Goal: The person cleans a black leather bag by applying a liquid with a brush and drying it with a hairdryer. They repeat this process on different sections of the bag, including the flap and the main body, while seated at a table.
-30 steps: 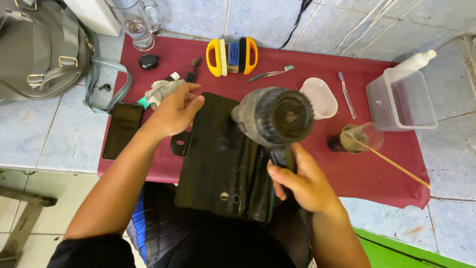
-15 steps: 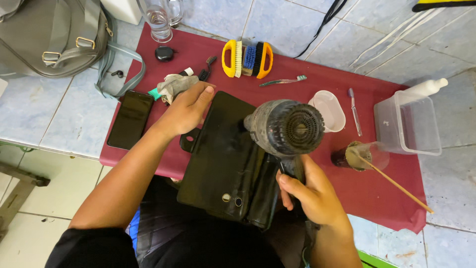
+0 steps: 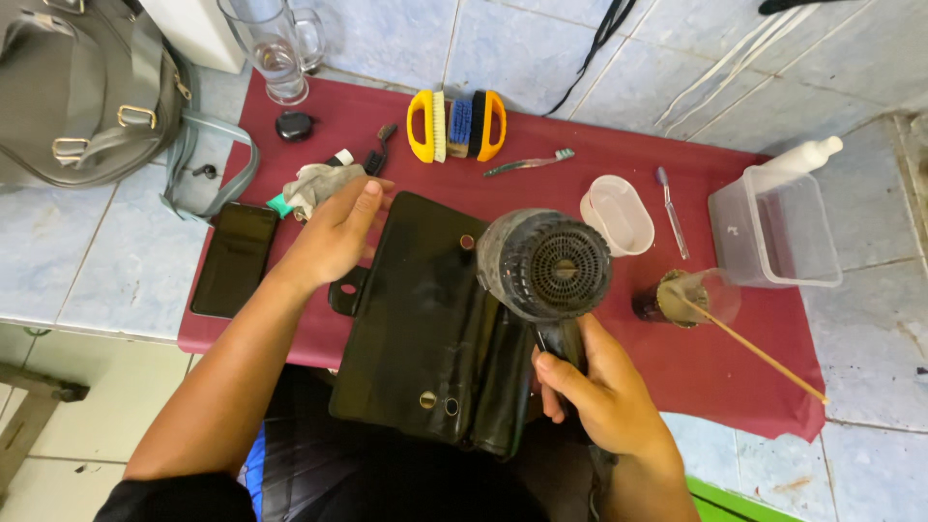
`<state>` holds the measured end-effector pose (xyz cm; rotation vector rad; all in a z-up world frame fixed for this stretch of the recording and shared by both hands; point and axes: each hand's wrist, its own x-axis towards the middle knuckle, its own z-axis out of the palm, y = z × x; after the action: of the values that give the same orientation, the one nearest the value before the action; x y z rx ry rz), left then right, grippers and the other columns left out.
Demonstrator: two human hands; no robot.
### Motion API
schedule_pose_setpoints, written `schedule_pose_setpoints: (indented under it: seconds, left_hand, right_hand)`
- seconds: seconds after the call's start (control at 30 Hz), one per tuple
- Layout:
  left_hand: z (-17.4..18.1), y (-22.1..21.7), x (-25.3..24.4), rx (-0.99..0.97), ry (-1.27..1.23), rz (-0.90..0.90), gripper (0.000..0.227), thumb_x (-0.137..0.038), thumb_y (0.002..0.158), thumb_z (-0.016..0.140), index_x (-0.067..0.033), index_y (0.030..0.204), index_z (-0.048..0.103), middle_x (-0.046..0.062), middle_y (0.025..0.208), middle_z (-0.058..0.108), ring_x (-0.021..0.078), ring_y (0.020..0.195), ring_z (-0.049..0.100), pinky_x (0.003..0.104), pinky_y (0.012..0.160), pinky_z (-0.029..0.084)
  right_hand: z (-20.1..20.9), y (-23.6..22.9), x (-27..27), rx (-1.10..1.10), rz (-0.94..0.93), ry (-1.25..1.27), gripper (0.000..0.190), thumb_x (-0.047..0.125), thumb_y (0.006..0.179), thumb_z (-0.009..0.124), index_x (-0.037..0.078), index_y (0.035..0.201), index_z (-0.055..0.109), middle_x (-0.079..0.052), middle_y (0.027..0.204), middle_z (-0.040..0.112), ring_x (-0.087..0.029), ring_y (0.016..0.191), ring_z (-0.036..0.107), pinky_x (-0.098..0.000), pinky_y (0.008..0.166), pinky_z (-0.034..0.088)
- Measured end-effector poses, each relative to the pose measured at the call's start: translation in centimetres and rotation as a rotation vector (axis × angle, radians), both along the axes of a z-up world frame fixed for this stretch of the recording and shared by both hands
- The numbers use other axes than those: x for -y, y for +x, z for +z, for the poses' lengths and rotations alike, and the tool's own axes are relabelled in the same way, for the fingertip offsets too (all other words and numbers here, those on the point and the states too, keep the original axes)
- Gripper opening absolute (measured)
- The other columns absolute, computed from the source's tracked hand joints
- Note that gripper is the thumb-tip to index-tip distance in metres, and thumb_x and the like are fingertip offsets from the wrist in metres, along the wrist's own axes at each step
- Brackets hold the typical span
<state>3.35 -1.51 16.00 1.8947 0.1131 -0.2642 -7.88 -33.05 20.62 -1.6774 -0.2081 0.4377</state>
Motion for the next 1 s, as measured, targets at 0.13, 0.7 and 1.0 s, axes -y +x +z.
schedule_pose_setpoints:
  seconds: [0.13, 0.7, 1.0]
  left_hand:
    - [-0.3, -0.1, -0.1, -0.002, 0.010, -0.001, 0.065, -0.057, 0.096, 0.026, -0.0144, 0.130, 0.062, 0.003, 0.115, 0.066, 0.0153, 0.104, 0.063, 0.032, 0.062, 0.064]
    - [-0.5, 0.2, -0.3, -0.002, -0.049, -0.015, 0.070, -0.060, 0.094, 0.025, -0.0135, 0.131, 0.061, 0.007, 0.114, 0.065, 0.0180, 0.096, 0.067, 0.034, 0.057, 0.062]
    - [-1.6, 0.5, -0.5, 0.085, -0.123, -0.030, 0.057, -0.043, 0.108, 0.031, -0.0012, 0.132, 0.060, 0.027, 0.113, 0.069, 0.0386, 0.085, 0.072, 0.045, 0.063, 0.067]
  right_hand:
    - [-0.3, 0.2, -0.2, -0.031, -0.017, 0.059, 0.024, 0.024, 0.096, 0.059, 0.002, 0.096, 0.050, -0.011, 0.075, 0.057, -0.020, 0.041, 0.058, -0.0297, 0.042, 0.047]
    - [-0.8, 3.1, -2.2, -0.035, -0.035, 0.045, 0.023, 0.024, 0.098, 0.057, 0.003, 0.103, 0.048, -0.011, 0.077, 0.058, -0.022, 0.043, 0.059, -0.0312, 0.043, 0.049]
    - [0.1, 2.9, -1.8, 0.013, 0.052, 0.194, 0.023, 0.020, 0.096, 0.062, -0.003, 0.095, 0.060, -0.019, 0.051, 0.064, -0.024, 0.033, 0.063, -0.0340, 0.035, 0.052]
